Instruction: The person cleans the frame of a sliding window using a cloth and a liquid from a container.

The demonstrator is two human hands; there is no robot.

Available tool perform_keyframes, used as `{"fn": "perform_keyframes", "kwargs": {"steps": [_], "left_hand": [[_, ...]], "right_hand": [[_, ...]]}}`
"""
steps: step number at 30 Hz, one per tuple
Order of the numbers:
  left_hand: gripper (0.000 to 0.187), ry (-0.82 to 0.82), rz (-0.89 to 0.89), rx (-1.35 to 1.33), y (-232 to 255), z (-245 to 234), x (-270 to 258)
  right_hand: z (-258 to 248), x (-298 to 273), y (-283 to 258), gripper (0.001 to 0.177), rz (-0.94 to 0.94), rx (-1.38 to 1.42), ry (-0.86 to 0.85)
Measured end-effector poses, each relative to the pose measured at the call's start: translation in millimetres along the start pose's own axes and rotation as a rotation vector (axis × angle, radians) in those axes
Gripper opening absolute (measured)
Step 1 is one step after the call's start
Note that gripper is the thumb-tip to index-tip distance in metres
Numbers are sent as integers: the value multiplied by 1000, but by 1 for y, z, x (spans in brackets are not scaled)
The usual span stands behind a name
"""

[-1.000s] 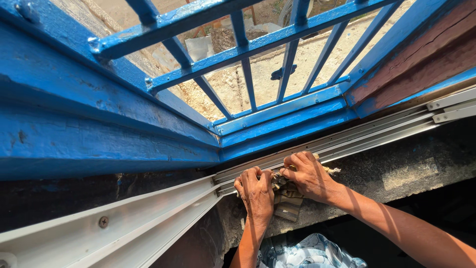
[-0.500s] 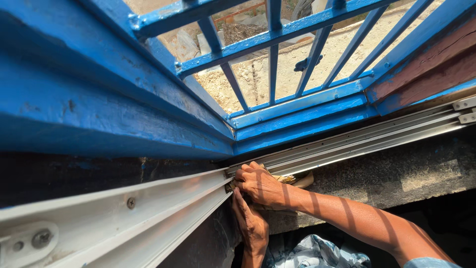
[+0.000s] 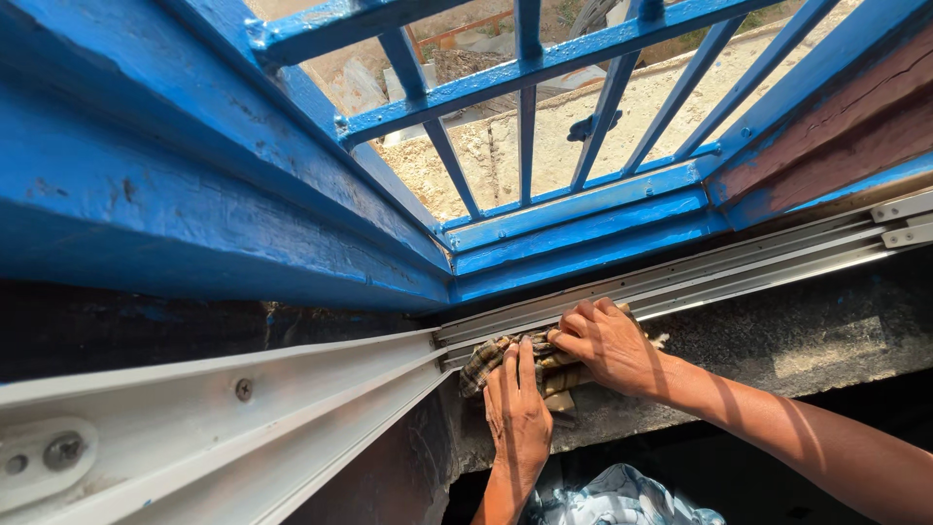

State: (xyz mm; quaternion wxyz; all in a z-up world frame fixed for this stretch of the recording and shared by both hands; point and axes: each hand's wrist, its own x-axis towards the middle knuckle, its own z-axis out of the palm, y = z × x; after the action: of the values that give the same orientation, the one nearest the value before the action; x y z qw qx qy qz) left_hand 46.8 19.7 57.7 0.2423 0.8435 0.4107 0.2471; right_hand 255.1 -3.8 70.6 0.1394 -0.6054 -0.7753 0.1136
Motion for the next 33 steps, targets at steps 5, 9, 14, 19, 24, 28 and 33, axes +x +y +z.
{"fn": "perform_keyframes", "kwargs": {"steps": [5, 9, 14, 19, 24, 28, 33], "left_hand": [[51, -62, -156, 27, -14, -22, -2], [60, -68, -321, 84, -24, -28, -8], [59, -112, -311, 177, -16, -33, 4], [46, -177, -293, 179, 15, -3, 17], [53, -199, -51, 84, 84, 62, 36], [63, -358, 62, -14, 143, 101, 53], [76, -420, 340, -73, 211, 179, 74]], "right_hand": [[24, 33, -20, 28, -200, -6, 160], [42, 72, -63, 30, -139, 7, -145], [31, 49, -58, 52, -136, 235, 206], [-5, -18, -1, 49, -85, 2, 321], [-43, -94, 61, 54, 117, 24, 284], [-71, -153, 110, 44, 239, -160, 362], [-89, -245, 191, 27, 344, -413, 434]]}}
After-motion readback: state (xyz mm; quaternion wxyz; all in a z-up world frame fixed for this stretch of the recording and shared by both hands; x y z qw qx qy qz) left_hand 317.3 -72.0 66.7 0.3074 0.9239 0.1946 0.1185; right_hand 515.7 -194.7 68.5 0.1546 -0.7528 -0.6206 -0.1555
